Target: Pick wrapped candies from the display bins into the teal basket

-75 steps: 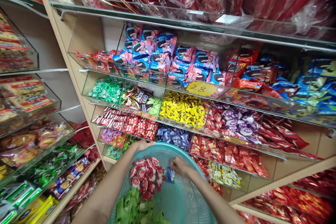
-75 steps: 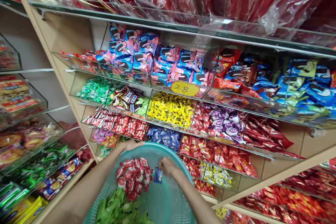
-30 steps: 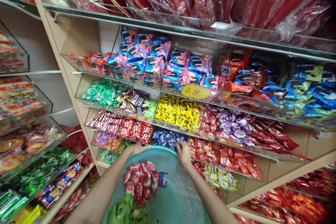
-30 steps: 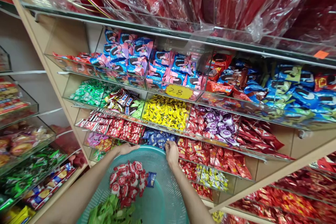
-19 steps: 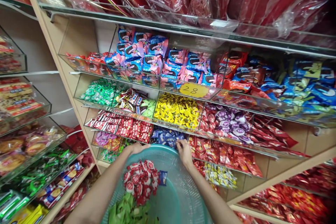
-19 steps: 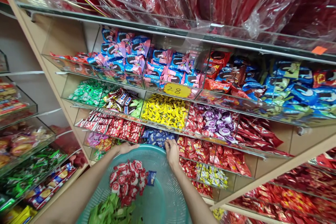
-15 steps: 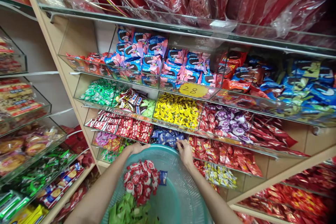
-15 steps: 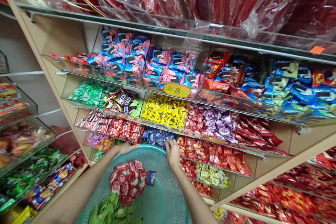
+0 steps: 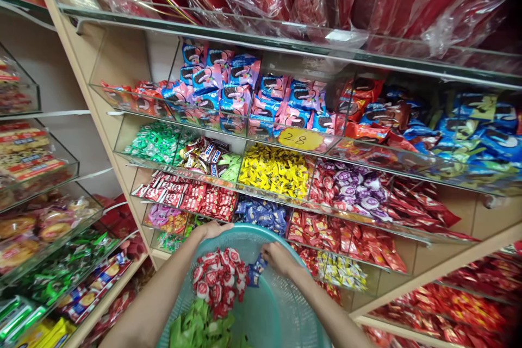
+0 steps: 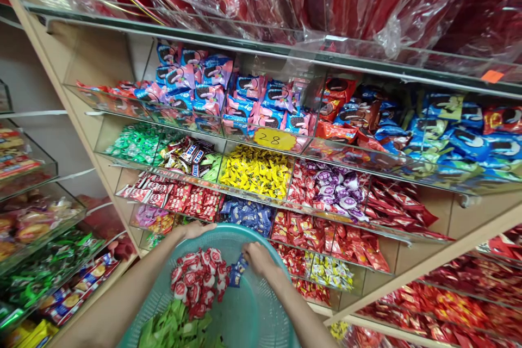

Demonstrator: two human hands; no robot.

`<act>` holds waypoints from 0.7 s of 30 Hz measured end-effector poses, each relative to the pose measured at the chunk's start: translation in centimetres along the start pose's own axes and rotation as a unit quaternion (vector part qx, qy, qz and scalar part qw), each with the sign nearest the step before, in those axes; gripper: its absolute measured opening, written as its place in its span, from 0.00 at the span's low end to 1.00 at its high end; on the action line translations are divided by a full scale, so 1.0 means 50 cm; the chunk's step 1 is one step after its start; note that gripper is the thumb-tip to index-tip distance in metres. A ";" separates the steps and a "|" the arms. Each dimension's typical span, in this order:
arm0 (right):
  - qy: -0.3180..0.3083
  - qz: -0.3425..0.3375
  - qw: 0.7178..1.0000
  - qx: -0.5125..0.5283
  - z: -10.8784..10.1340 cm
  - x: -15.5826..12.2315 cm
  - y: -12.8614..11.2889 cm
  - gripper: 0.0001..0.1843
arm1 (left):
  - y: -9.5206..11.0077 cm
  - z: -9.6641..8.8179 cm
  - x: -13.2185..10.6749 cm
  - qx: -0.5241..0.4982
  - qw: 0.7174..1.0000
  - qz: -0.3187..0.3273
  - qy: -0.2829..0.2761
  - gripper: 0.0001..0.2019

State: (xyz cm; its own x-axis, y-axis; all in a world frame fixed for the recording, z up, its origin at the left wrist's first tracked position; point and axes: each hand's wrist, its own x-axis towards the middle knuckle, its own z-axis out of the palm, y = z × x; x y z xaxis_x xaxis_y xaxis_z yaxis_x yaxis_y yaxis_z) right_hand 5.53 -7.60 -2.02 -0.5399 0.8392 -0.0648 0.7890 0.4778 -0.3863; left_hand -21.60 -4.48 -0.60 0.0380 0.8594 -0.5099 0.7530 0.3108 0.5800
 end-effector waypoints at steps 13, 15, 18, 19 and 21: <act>0.008 -0.011 1.000 0.020 0.068 0.049 -0.008 0.10 | -0.011 0.005 0.013 -0.019 1.000 0.003 -0.001 0.34; 0.006 -0.010 1.000 0.007 0.061 0.048 -0.015 0.10 | -0.010 0.005 0.013 -0.017 1.000 -0.002 0.003 0.34; 0.025 -0.003 1.000 -0.005 0.036 0.043 -0.026 0.11 | -0.008 0.003 0.009 -0.020 1.000 -0.006 -0.001 0.34; 0.042 0.000 0.999 -0.001 0.025 0.042 -0.029 0.11 | -0.007 0.003 0.008 -0.024 1.000 -0.006 -0.004 0.34; 0.090 0.010 0.996 0.022 0.004 0.040 -0.032 0.11 | -0.006 0.003 0.005 -0.032 0.999 -0.004 -0.007 0.34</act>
State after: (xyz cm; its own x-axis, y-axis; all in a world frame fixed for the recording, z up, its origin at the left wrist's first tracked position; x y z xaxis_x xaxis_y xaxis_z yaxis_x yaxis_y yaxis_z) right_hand 3.14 -6.72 -1.72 -0.4594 0.8834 0.0924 0.7836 0.4520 -0.4263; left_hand -21.71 -4.43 -0.97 0.0412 0.8509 -0.5237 0.7095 0.3441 0.6150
